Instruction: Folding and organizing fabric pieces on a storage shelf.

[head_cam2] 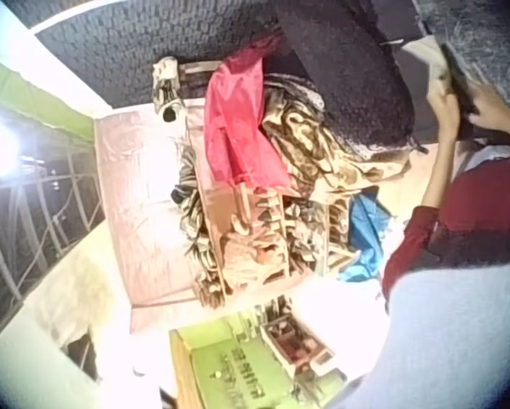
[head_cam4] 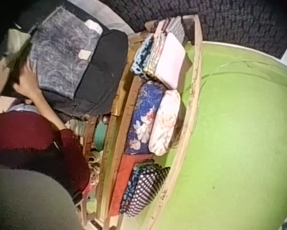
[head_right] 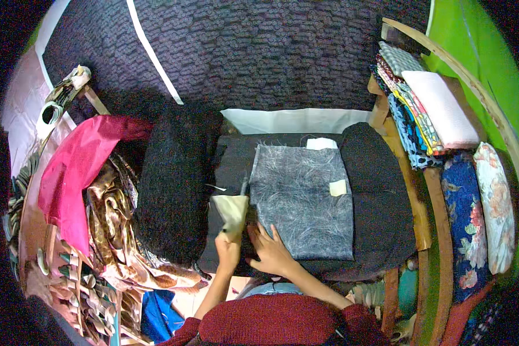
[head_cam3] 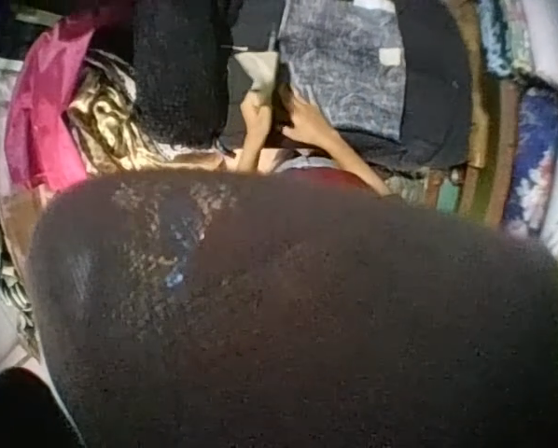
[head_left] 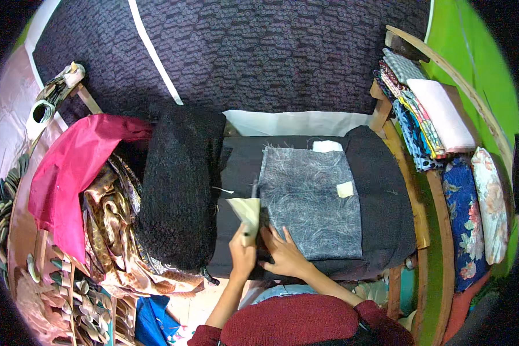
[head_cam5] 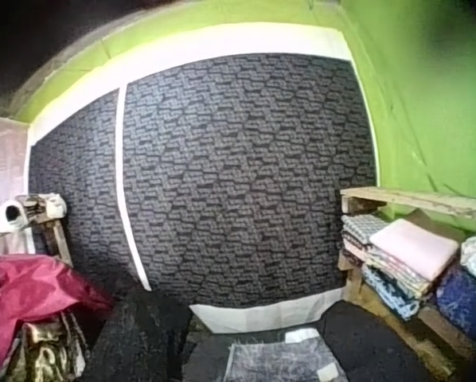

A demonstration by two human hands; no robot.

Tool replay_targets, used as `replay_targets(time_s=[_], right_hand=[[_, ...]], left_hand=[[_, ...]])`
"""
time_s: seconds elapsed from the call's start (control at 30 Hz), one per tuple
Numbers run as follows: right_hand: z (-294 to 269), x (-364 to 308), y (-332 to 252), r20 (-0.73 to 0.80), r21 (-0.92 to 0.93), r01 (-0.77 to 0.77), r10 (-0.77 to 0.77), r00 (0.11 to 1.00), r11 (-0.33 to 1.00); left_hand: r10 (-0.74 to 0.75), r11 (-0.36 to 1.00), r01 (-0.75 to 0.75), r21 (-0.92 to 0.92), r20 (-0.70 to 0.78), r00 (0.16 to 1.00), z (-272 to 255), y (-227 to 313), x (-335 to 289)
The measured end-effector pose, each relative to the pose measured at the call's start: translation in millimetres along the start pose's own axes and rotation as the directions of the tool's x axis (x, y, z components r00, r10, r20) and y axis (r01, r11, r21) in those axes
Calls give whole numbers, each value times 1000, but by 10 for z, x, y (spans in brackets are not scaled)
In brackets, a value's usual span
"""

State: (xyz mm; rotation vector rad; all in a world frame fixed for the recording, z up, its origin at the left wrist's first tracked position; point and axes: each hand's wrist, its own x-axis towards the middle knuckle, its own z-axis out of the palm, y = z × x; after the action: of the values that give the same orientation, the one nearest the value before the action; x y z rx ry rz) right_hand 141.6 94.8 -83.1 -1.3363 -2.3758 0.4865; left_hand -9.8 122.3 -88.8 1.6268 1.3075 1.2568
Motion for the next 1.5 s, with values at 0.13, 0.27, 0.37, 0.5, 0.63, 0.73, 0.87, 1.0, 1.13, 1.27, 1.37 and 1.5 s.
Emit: replay_targets(time_s=[0.13,0.27,0.37,0.5,0.63,0.73,0.87,1.0,1.13,1.27,1.37,1.5], right_hand=[[65,-173,212,-175,800,26,191,966,600],[116,-272,285,-84,993,114,512,855,-28],[61,-183,187,22,998,-60,736,677,26],[155,-246,294,-328,884,-99,756,567,457],[-116,-326,285,-538,725,-129,673,507,676],[-307,-347,142,-665,577,-133,558,497,806],[-371,-527,226,-601,395,-316,502,621,863],[-367,-604,266,-523,316,-428,532,666,847],[-518,-646,263,-439,136,-516,519,734,846],[-599,-763,334,-363,-77,-439,384,849,895],[-752,-812,296,-193,-201,-331,294,936,922],[-876,-854,256,-17,-239,-164,165,986,957]], left_hand=[[320,858,-406,316,289,902,212,428,113],[287,716,-534,450,508,812,431,372,57],[275,686,-581,438,583,764,439,328,31],[267,702,-619,352,676,687,310,341,56],[181,747,-444,494,491,852,132,383,-65],[119,783,-364,505,452,884,48,214,-151],[101,795,-367,483,492,865,55,182,-139],[102,754,-438,489,573,814,13,261,-76],[114,693,-554,461,689,716,-107,351,52],[158,671,-647,363,782,603,-181,313,199],[233,587,-752,299,827,511,-194,280,274],[249,558,-810,181,895,371,-233,217,431]])
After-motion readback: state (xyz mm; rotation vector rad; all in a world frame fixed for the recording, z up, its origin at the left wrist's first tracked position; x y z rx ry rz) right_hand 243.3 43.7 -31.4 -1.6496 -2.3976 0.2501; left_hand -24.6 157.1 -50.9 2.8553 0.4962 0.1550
